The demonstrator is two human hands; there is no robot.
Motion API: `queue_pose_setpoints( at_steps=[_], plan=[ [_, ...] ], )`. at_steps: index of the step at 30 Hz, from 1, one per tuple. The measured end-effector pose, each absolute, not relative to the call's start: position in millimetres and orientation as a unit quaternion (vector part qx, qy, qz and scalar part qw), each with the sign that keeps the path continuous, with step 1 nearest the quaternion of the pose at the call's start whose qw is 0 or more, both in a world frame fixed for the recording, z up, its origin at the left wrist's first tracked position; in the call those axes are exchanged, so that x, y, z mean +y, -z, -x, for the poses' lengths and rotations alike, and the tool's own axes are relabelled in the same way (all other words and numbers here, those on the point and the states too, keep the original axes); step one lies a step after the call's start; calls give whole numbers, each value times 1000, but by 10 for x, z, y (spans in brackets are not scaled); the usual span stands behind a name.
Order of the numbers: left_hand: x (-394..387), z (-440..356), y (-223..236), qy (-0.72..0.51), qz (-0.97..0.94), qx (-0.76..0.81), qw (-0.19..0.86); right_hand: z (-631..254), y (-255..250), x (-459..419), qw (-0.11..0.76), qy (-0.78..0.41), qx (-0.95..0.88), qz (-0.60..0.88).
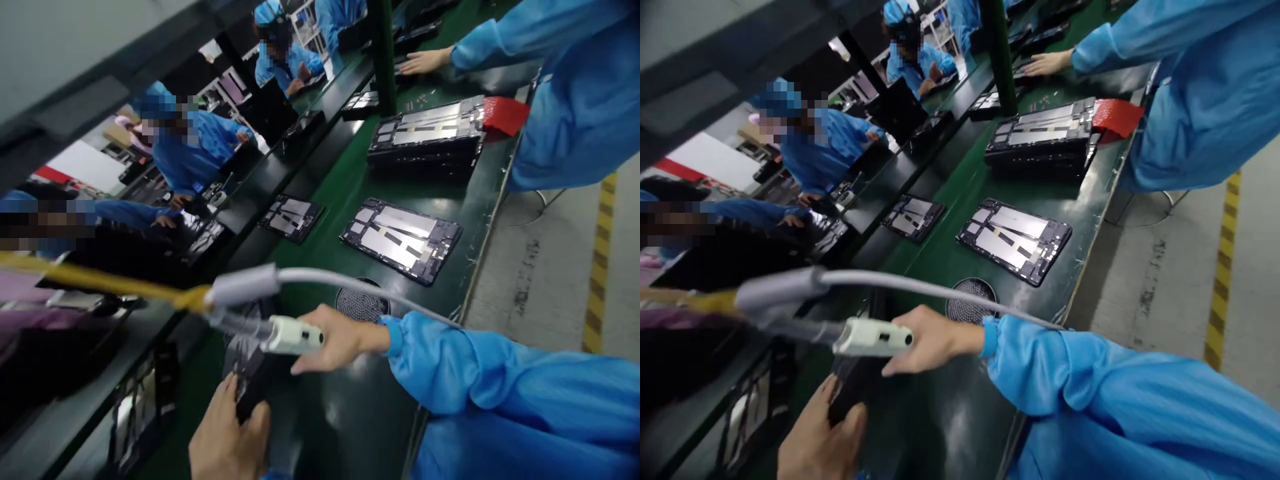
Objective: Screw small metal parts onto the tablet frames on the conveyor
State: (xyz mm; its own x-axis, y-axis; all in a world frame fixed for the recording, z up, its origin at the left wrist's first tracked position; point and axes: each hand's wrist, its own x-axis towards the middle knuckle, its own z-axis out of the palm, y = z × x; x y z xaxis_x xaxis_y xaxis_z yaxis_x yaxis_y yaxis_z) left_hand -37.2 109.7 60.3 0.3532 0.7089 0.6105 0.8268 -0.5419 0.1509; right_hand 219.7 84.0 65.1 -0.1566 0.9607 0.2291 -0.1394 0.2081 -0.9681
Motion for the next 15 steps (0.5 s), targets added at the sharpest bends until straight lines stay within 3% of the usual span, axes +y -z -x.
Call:
queue_pose_setpoints(
  at_steps=[3, 9, 15],
  plan=[
    [537, 164, -418, 308, 827, -414, 225, -2469, -713, 887, 613, -463, -527, 364],
    [-299, -55, -131, 210, 869, -428, 135, -2856, -695, 977, 654, -456, -442, 411],
    [-337, -513, -136, 171, 898, -400, 61, -2769, -641, 991, 644, -425, -461, 438]
  ],
)
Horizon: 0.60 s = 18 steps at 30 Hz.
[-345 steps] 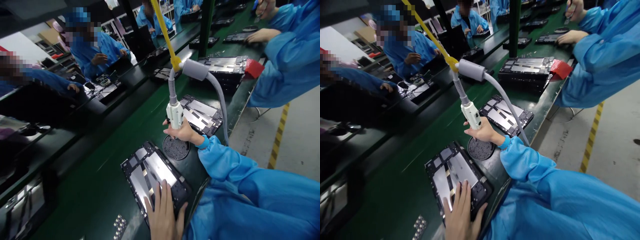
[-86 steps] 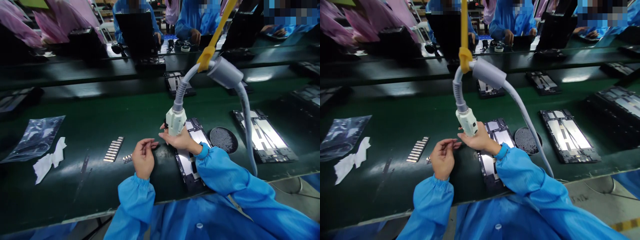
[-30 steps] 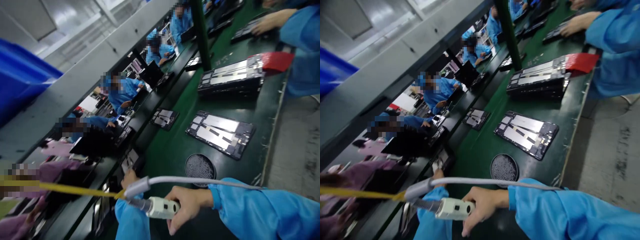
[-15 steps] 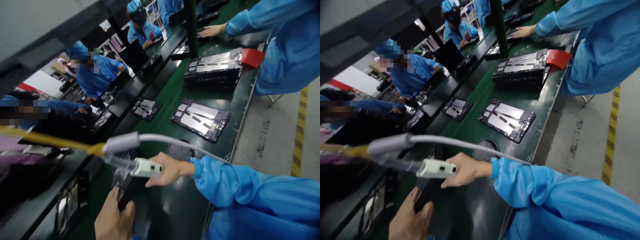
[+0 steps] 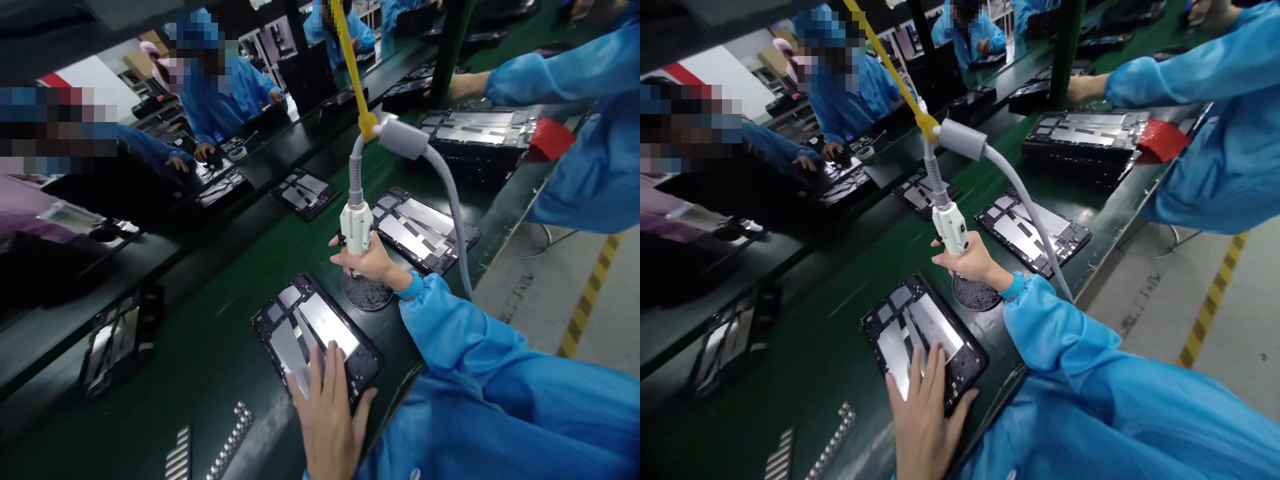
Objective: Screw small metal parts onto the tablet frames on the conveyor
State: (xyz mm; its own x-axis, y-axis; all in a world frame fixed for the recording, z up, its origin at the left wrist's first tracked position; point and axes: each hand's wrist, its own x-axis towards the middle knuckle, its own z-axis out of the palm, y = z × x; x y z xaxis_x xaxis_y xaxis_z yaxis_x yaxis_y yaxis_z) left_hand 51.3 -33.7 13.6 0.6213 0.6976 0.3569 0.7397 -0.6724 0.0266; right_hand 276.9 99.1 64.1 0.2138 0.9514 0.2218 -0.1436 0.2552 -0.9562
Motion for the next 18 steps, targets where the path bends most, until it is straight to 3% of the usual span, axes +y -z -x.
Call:
queue_pose_setpoints(
  at_steps=[7, 11, 18],
  plan=[
    [-196, -908, -201, 221, 892, -395, 10, -2709, -547, 1039, 627, -427, -469, 452],
    [-158, -738, -250, 347, 871, -348, -13, -2702, -545, 1025, 617, -447, -468, 448],
    [-97, -315, -385, 411, 758, -505, -35, -2688, -539, 1023, 599, -443, -487, 457]
  ],
)
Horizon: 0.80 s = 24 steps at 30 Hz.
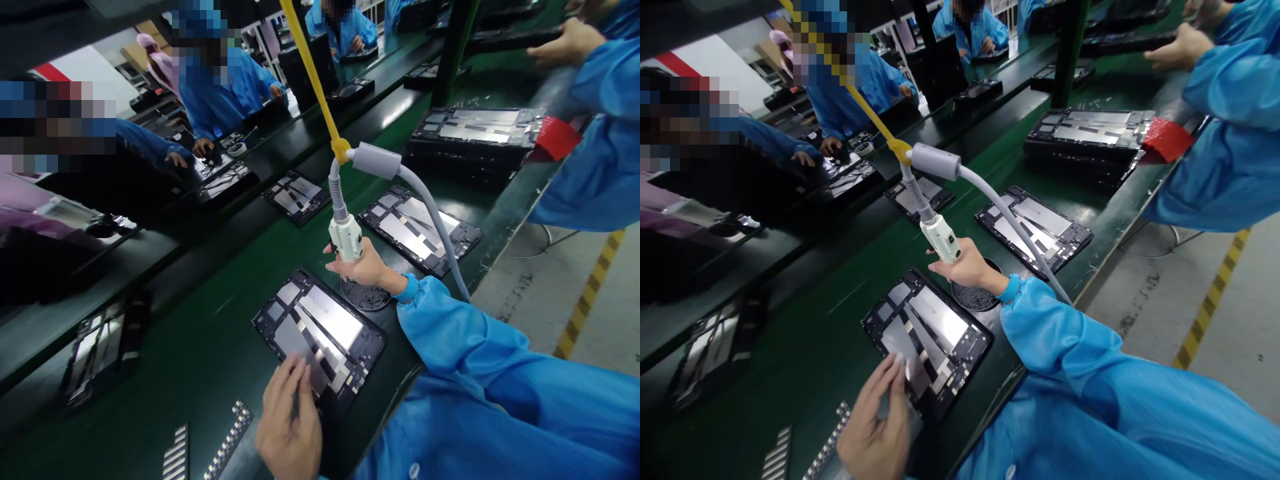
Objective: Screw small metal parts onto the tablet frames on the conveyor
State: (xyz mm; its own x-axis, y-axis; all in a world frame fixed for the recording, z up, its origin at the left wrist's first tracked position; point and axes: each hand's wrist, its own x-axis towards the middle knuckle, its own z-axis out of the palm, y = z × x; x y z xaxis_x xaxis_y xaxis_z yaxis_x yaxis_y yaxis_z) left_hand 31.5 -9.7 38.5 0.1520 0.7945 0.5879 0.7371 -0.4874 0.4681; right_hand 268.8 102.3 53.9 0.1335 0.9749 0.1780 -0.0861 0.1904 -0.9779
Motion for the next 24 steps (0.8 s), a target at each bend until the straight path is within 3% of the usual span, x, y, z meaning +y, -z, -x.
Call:
queue_pose_setpoints(
  at_steps=[9, 14, 19, 24],
  plan=[
    [-274, 108, -219, -384, -548, 722, 175, -2692, -445, 1032, 611, -429, -487, 454],
    [-248, 246, -98, -394, -508, 709, 292, -2696, -449, 1021, 604, -422, -493, 463],
    [-60, 196, -80, -425, -426, 687, 408, -2644, -641, 899, 664, -364, -493, 428],
    [297, 77, -132, -405, -460, 638, 467, -2384, -858, 778, 644, -438, -520, 350]
  ],
)
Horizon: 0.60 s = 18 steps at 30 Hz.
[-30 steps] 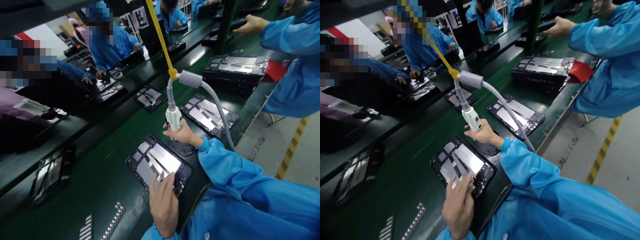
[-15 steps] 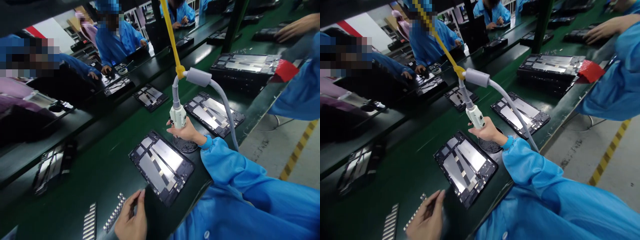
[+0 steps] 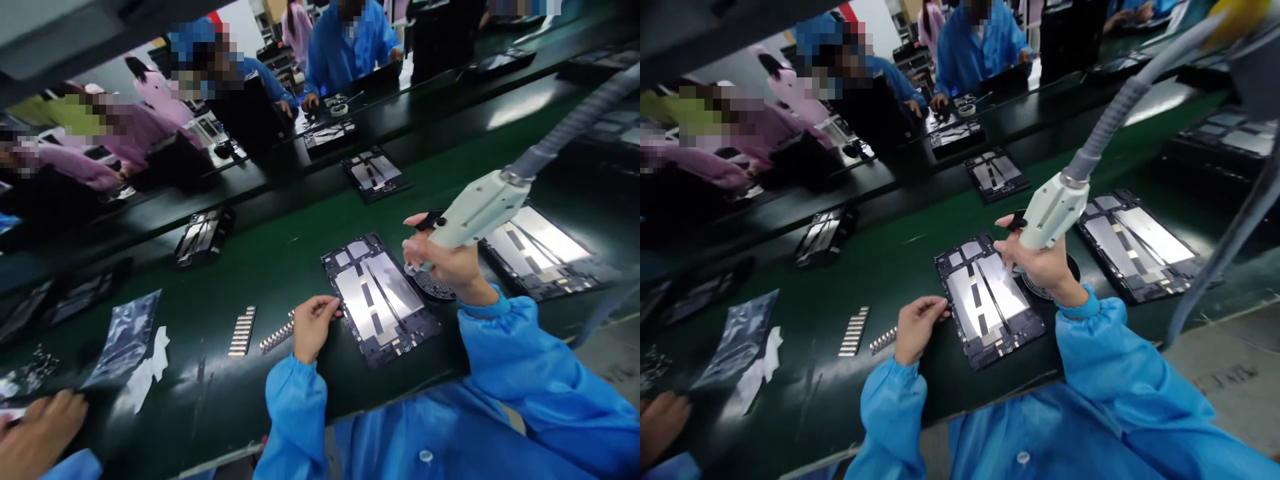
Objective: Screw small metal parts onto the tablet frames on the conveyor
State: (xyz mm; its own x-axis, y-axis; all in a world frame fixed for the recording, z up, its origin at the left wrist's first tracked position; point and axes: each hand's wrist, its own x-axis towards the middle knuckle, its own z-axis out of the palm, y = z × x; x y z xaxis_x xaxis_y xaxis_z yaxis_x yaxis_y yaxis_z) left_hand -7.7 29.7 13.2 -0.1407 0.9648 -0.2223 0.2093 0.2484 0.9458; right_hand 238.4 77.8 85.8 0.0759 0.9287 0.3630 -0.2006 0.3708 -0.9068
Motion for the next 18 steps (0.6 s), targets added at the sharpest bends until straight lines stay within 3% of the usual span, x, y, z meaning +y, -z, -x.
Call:
queue_pose_setpoints(
  at_steps=[9, 18],
  plan=[
    [606, 69, -81, -403, -481, 633, 453, -1597, -981, 771, 544, -527, -554, 346],
    [713, 105, -119, -386, -426, 627, 525, -1083, -700, 984, 497, -559, -572, 336]
  ],
)
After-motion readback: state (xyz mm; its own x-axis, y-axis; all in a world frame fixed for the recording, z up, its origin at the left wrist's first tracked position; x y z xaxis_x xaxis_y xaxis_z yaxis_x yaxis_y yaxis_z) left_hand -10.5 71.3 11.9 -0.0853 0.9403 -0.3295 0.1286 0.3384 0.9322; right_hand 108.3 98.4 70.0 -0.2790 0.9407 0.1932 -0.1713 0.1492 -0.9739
